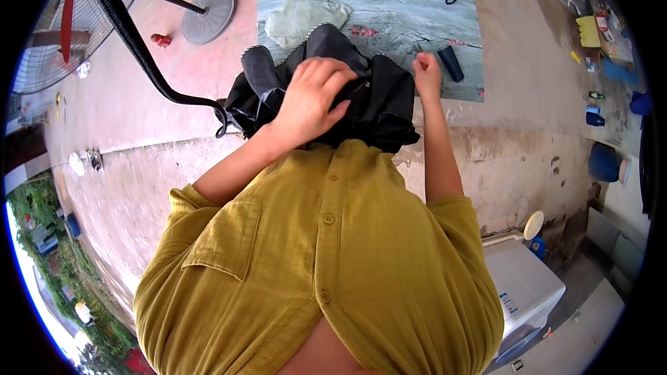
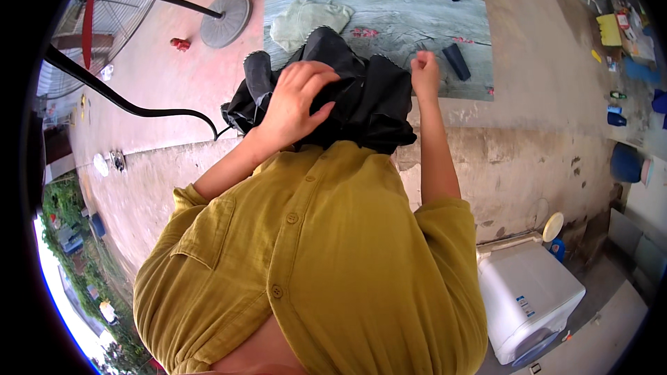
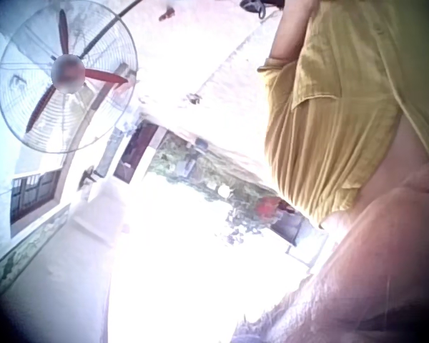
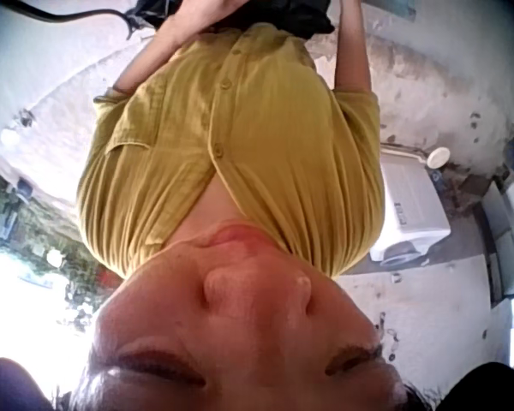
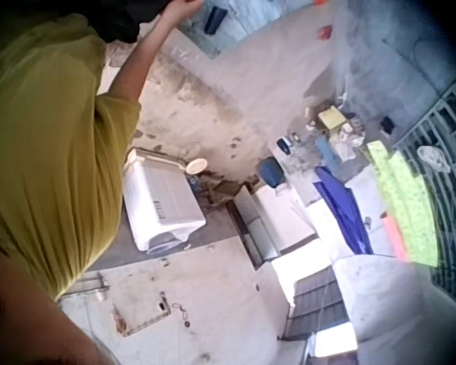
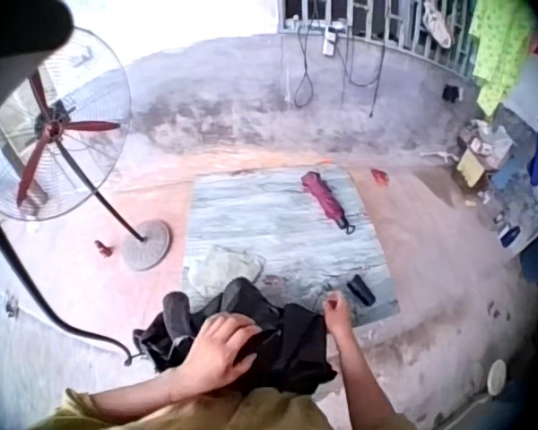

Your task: The person folds a black umbrella by hand, collapsing the canopy and aligning the ribs. They then wrap the folded umbrella with a strap and secure it to the handle, completing the folding process.

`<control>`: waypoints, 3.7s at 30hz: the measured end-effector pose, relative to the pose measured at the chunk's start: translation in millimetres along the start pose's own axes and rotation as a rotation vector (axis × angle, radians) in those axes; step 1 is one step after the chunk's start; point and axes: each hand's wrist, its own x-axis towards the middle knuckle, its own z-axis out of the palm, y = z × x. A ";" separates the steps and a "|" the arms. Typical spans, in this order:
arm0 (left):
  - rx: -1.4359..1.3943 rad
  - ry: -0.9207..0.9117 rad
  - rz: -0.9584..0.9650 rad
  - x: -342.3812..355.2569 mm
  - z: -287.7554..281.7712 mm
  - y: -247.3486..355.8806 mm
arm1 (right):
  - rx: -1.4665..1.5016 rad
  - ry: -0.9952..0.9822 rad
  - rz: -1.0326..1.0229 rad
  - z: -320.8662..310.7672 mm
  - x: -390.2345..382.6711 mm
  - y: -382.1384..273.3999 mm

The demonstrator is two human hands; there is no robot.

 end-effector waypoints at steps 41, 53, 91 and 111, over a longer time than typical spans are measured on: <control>0.109 0.115 -0.559 -89.5 -3.0 -46.4 | -0.412 -0.644 -1.084 29.1 -104.2 -233.7; 0.097 0.097 -0.533 -87.8 -13.0 -37.9 | -0.091 -0.329 -0.579 2.9 -122.2 -185.3; -0.090 0.390 -0.248 -54.4 10.4 -41.8 | 0.603 -1.071 0.389 145.7 57.8 -169.4; -0.306 0.349 -1.155 -216.9 16.0 -68.6 | -0.055 -1.222 -1.021 4.0 -132.1 -232.7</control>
